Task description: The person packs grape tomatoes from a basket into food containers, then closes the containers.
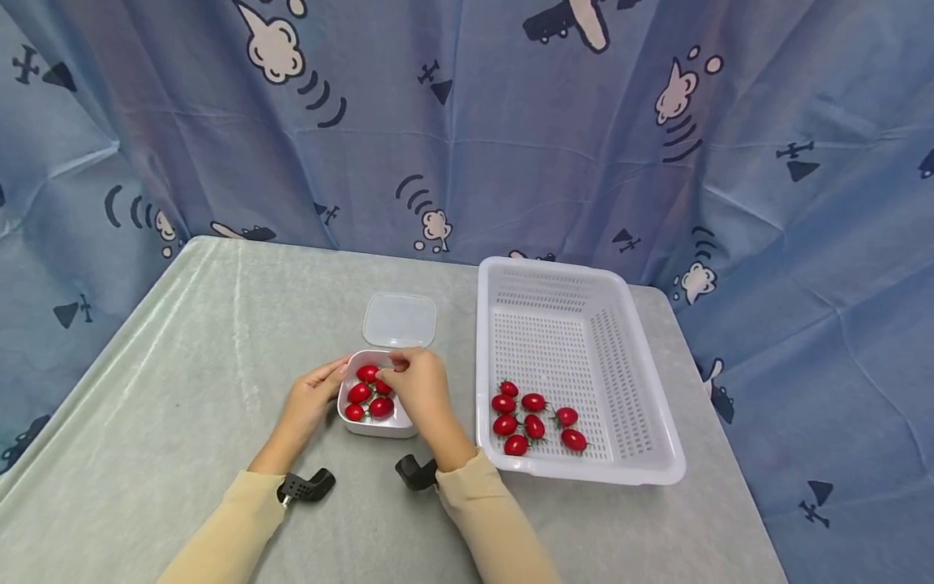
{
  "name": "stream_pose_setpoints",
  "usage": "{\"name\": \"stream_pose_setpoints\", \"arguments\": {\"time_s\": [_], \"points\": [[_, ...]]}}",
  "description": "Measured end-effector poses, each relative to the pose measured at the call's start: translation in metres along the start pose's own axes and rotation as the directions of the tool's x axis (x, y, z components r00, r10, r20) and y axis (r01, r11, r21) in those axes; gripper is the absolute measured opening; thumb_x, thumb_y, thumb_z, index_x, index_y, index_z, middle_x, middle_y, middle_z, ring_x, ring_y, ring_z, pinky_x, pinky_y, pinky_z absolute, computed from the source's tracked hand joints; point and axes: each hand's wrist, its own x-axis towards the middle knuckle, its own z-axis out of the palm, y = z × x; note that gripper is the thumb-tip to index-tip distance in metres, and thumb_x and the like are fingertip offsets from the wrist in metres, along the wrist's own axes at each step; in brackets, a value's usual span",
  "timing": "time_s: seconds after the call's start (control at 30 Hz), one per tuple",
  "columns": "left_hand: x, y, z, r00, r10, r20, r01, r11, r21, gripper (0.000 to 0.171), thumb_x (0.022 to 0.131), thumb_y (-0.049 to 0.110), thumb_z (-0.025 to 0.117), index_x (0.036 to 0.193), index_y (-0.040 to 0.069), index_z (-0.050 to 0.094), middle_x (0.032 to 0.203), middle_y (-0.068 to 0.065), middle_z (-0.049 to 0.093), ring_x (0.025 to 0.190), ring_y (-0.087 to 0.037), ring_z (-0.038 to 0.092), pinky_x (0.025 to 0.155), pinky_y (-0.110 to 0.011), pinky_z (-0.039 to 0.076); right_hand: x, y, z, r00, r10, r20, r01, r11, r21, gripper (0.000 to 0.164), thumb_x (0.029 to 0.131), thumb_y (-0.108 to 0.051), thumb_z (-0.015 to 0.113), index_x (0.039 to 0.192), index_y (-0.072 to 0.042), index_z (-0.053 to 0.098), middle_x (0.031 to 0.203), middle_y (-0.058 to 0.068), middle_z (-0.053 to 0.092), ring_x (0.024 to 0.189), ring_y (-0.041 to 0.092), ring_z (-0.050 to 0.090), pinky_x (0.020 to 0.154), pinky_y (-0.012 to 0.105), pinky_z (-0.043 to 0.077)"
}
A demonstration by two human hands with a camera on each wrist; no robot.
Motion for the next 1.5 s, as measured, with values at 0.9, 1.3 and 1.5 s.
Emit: {"name": "stream_pose_setpoints", "arguments": {"time_s": [0.9,1.3,1.5], "points": [[0.001,-0.001,0.001,1.000,0.006,-0.025,-0.006,1.000,-0.003,0.036,0.098,0.014,0.061,0.130,-0.003,0.063,0.133,-0.022,0.062,0.095,0.009,0.064,0.085,-0.014,0.055,-0.038,-0.034,-0.104,0.995,0.104,-0.003,-0.102,0.980,0.174,0.027,0.082,-0.021,0.082,0.106,-0.009,0.077,0.104,0.007,0.077,0.092,0.015,0.071,0.084,0.027,0.058],[0.001,-0.001,0.000,1.000,0.000,-0.010,-0.001,1.000,-0.009,0.036,0.099,0.014,0.061,0.131,-0.002,0.063,0.135,-0.021,0.061,0.098,0.010,0.063,0.087,-0.014,0.054,-0.030,-0.016,-0.151,0.988,0.116,-0.098,-0.099,0.981,0.168,0.039,0.084,-0.032,0.081,0.111,-0.006,0.075,0.092,-0.014,0.075,0.091,0.002,0.067,0.084,0.016,0.054],[0.000,-0.002,0.001,1.000,-0.006,0.005,0.006,1.000,-0.011,0.037,0.099,0.015,0.061,0.132,-0.002,0.062,0.135,-0.020,0.061,0.099,0.010,0.063,0.088,-0.014,0.054,-0.026,-0.002,-0.165,0.991,0.098,-0.087,-0.084,0.985,0.150,0.039,0.086,-0.029,0.079,0.114,-0.002,0.073,0.086,-0.023,0.072,0.088,0.001,0.067,0.079,0.016,0.055]]}}
